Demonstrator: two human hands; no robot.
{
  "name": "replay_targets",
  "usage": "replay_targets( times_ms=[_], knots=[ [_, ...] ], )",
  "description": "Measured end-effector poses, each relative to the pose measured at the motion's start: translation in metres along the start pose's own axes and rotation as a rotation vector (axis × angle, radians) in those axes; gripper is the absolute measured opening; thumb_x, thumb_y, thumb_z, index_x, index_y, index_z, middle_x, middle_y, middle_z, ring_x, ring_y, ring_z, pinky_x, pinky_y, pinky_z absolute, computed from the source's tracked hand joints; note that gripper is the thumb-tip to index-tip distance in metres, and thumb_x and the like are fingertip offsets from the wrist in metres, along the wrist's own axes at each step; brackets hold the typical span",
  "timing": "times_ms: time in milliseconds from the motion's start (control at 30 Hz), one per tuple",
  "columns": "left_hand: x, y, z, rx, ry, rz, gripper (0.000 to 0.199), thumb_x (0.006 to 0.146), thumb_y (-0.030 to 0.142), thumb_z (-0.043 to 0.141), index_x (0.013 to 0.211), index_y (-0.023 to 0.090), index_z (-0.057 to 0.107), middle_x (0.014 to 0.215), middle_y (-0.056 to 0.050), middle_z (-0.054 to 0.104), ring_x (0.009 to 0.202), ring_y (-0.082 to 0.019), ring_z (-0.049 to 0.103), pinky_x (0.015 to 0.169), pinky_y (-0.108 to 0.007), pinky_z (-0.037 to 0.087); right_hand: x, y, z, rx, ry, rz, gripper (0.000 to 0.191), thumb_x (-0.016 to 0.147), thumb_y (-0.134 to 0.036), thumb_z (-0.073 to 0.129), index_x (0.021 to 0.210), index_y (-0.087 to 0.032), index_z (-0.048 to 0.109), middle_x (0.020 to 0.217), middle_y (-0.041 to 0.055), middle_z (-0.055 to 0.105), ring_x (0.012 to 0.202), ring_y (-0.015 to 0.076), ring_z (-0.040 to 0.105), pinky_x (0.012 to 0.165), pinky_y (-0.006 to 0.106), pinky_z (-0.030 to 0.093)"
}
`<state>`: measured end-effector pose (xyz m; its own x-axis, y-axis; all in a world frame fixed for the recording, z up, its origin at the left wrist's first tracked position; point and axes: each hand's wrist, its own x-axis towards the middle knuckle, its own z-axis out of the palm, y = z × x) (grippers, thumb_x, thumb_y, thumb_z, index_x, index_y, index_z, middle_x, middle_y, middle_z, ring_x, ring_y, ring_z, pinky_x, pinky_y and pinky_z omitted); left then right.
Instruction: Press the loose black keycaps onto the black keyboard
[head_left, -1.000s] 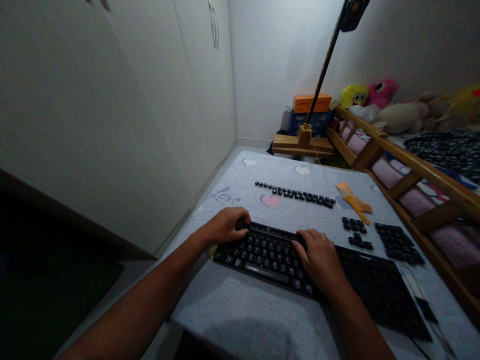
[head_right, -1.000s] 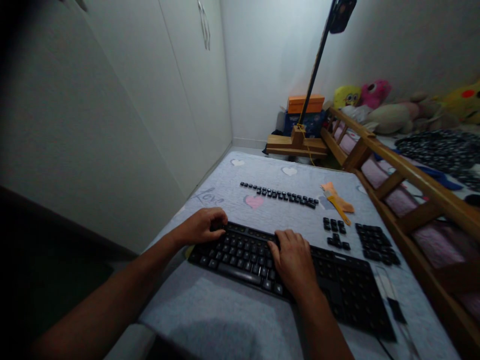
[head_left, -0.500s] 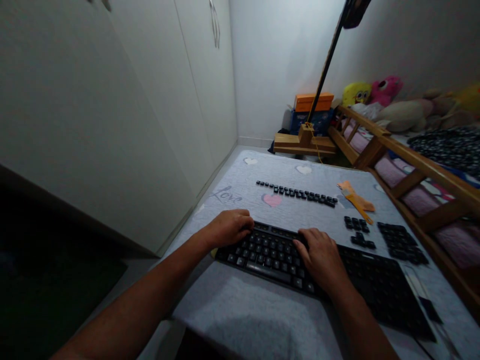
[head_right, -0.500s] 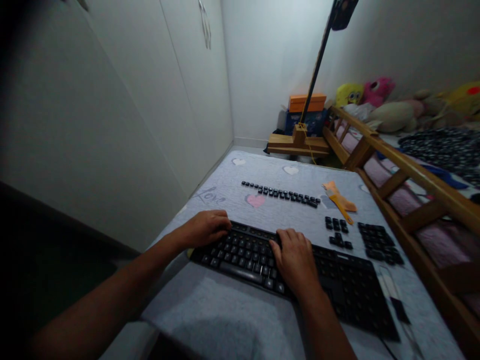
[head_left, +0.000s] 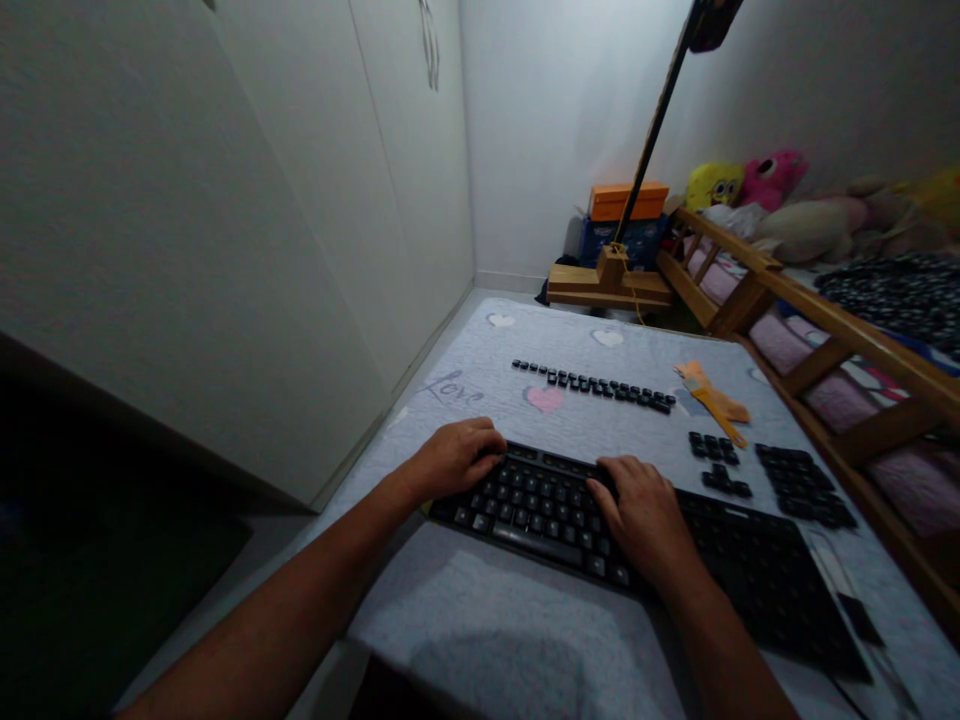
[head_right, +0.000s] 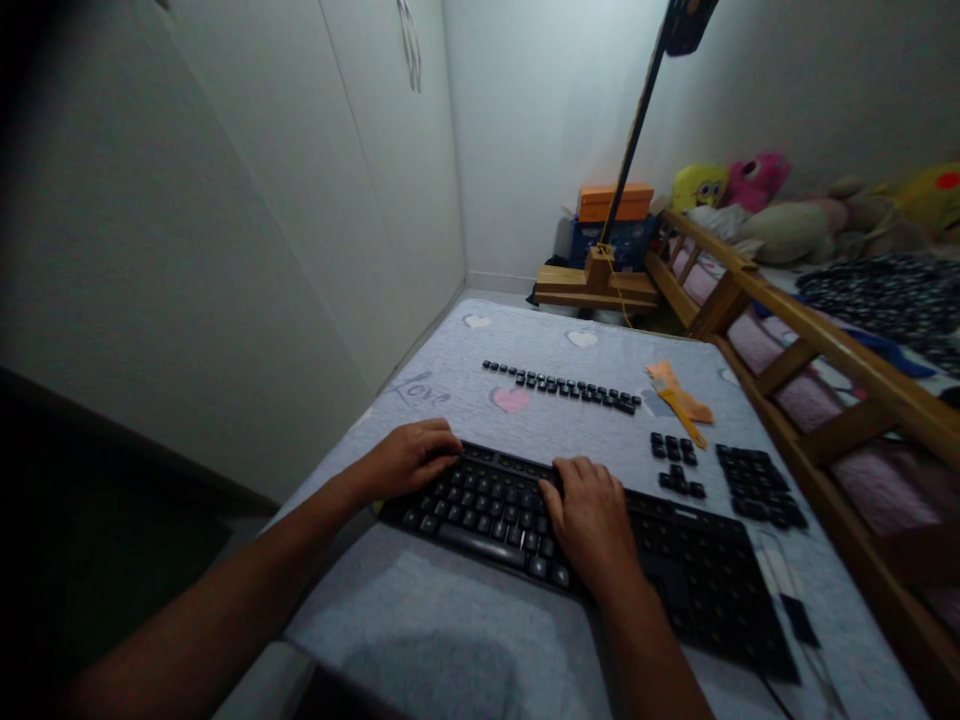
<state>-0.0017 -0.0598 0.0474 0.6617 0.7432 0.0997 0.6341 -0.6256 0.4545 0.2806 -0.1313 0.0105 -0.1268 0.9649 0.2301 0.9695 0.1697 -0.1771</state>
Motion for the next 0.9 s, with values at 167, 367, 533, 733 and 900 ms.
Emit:
replay_targets(
  times_ms=[167,367,533,733,900],
  knots=[
    [-0.002,-0.002,0.004,-0.034,0.045,0.016,0.015,0.086,0.021,0.054,0.096,0.019,0.066,0.092,-0.004,0.063,0.086,-0.015,0.060,0.079,-0.026,0.047,0.000,-0.001,0.000,0.004,-0.002,0.004,0.027,0.093,-0.036,0.048,0.109,-0.019,0.062,0.105,0.0091,0.065,0.097,0.0247,0.056,0.086,0.037,0.039],
    [-0.004,-0.006,0.008,-0.046,0.091,0.030,0.013,0.085,0.021,0.057,0.095,0.018,0.065,0.090,-0.004,0.062,0.086,-0.016,0.059,0.078,-0.027,0.047,0.000,-0.002,-0.002,0.002,-0.007,0.006,0.027,0.093,-0.036,0.049,0.109,-0.019,0.062,0.105,0.0093,0.065,0.097,0.0253,0.056,0.086,0.038,0.040],
    [-0.004,-0.007,0.010,-0.051,0.108,0.024,0.011,0.084,0.020,0.059,0.093,0.018,0.066,0.089,-0.003,0.062,0.086,-0.016,0.059,0.078,-0.028,0.048,0.000,-0.002,-0.001,-0.008,-0.002,0.000,0.028,0.093,-0.035,0.049,0.110,-0.018,0.062,0.105,0.0097,0.065,0.097,0.0255,0.057,0.086,0.038,0.041],
    [-0.004,-0.010,0.013,-0.049,0.129,0.050,0.010,0.087,0.019,0.055,0.087,0.018,0.065,0.088,-0.003,0.061,0.087,-0.015,0.059,0.079,-0.027,0.047,0.000,-0.002,-0.002,0.002,-0.016,0.012,0.027,0.093,-0.035,0.049,0.110,-0.018,0.062,0.105,0.0092,0.065,0.098,0.0258,0.057,0.087,0.038,0.041],
    [-0.004,-0.010,0.015,-0.055,0.145,0.059,0.013,0.088,0.020,0.054,0.090,0.019,0.066,0.092,-0.004,0.062,0.089,-0.015,0.059,0.080,-0.027,0.048,0.000,-0.003,-0.003,-0.003,-0.008,0.006,0.026,0.093,-0.035,0.049,0.110,-0.019,0.062,0.106,0.0094,0.065,0.097,0.0256,0.057,0.087,0.039,0.041]
  ],
)
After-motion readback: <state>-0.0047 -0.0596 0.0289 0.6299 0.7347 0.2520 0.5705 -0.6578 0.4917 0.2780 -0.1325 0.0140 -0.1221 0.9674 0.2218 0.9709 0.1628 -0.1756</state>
